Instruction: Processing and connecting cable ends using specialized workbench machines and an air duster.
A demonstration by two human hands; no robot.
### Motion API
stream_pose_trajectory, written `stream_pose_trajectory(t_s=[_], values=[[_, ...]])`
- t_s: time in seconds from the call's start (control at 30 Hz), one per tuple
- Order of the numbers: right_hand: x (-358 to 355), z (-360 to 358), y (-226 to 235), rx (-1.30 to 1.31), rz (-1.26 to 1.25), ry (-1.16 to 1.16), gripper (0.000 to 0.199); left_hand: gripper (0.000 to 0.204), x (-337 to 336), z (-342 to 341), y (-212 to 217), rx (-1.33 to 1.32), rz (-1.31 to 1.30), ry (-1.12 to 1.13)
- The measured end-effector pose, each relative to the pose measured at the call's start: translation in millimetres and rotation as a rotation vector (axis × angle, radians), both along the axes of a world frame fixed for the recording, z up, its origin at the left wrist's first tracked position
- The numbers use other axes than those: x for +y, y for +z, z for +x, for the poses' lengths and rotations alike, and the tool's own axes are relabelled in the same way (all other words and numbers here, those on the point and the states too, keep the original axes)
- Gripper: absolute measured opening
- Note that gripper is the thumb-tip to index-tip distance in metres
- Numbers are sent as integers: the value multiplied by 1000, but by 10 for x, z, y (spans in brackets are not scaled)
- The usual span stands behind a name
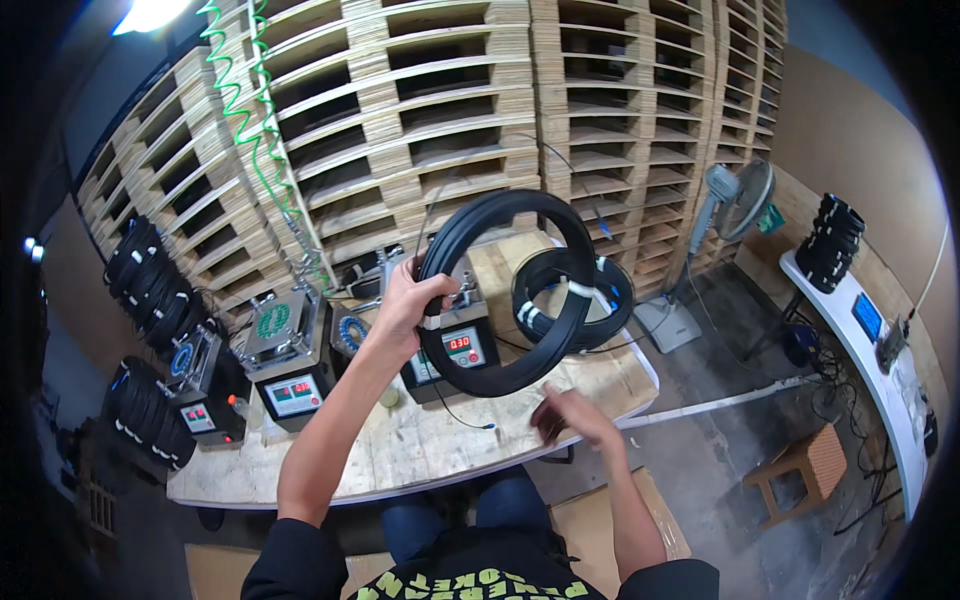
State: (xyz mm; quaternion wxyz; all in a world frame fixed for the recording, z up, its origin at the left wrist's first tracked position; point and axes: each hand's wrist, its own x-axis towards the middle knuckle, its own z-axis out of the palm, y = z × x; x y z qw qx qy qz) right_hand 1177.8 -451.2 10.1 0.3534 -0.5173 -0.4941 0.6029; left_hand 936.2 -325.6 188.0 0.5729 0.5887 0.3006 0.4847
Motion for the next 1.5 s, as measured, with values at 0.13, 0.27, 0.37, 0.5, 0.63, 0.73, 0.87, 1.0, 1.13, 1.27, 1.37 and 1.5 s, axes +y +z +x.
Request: stream_pose_trajectory(t_s=[0.13, 0.27, 0.37, 0.5, 0.63, 0.73, 0.87, 1.0, 1.13, 1.27, 1.37, 1.5], values=[[-5, -798, 14, 262, -70, 558, 92, 29, 0, -217, -81, -312, -56, 51], [210, -1127, 53, 859, 170, 138, 86, 49, -65, -339, -80, -489, 26, 27], [376, -896, 247, 816, 190, 268, 73, 49, -21, -619, 20, -518, 64, 12], [365, -560, 489, -188, 114, 685, 39, 44, -3, -893, 406, -178, 99, 25], [478, -323, 1076, -183, 348, 234, 29, 42, -67, -860, 679, 331, 105, 69], [571, -389, 1476, -327, 790, -218, 23, 45, 79, -738, 596, 545, 107, -81], [684, -760, 1890, -971, 1366, -226, 84, 50, 216, -618, 513, 831, 127, -258], [1240, -923, 1733, -885, 1392, 7, 84, 55, 333, -603, 480, 1007, 267, -380], [1488, -958, 1565, -404, 1050, 146, 71, 52, 379, -777, 509, 1017, 254, -410], [1552, -983, 1462, -366, 1087, 22, 56, 63, 355, -1187, 95, 860, 373, -209], [1625, -1001, 1338, -354, 1057, -16, 50, 69, 314, -1649, -520, 860, 315, 78], [1803, -893, 1170, -456, 929, 75, 55, 62, 295, -1572, -685, 813, 324, 201]])
